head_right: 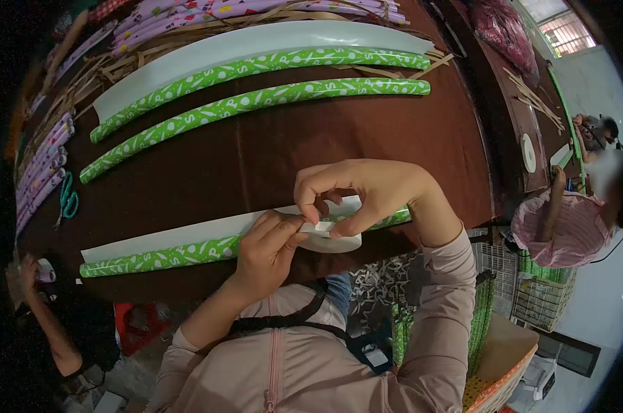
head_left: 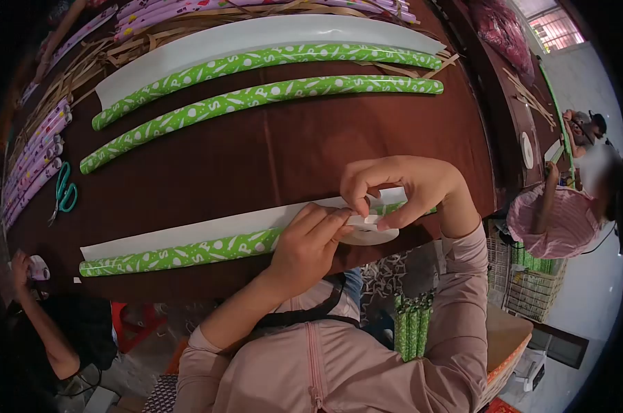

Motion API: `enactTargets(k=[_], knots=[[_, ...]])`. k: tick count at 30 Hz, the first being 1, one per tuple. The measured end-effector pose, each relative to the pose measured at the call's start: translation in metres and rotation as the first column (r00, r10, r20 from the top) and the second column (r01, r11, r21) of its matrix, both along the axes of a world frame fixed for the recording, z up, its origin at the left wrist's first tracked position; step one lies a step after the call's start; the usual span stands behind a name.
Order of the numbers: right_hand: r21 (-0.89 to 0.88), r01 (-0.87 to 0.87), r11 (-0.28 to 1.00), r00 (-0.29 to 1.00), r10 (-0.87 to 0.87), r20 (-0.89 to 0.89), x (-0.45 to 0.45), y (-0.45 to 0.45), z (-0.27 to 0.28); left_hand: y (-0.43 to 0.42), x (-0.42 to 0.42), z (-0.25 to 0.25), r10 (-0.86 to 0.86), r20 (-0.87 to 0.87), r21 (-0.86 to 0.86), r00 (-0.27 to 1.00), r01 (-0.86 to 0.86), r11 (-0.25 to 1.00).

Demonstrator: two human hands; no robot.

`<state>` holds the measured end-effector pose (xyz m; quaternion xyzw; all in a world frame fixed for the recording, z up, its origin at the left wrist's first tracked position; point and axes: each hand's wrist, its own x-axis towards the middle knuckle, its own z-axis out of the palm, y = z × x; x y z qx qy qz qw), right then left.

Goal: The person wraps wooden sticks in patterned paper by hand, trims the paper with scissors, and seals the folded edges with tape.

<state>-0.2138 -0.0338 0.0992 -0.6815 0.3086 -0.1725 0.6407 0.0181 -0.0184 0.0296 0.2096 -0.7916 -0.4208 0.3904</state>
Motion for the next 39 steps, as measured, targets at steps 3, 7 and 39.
enactTargets(k=[3,7,39], knots=[[-0.073,0.045,0.996,0.999,-0.046,-0.014,-0.004,0.007,-0.006,-0.002,0.0,-0.001,-0.014,-0.011,0.009,1.0,0.014,1.0],[0.277,0.517,0.81,0.725,-0.586,0.362,0.009,0.031,-0.009,-0.002,-0.001,0.002,0.034,-0.042,0.086,0.999,-0.03,0.996],[-0.575,0.407,0.709,0.729,-0.632,-0.264,0.005,0.111,-0.006,0.0,-0.012,0.004,-0.02,0.185,-0.053,0.983,0.03,0.998]])
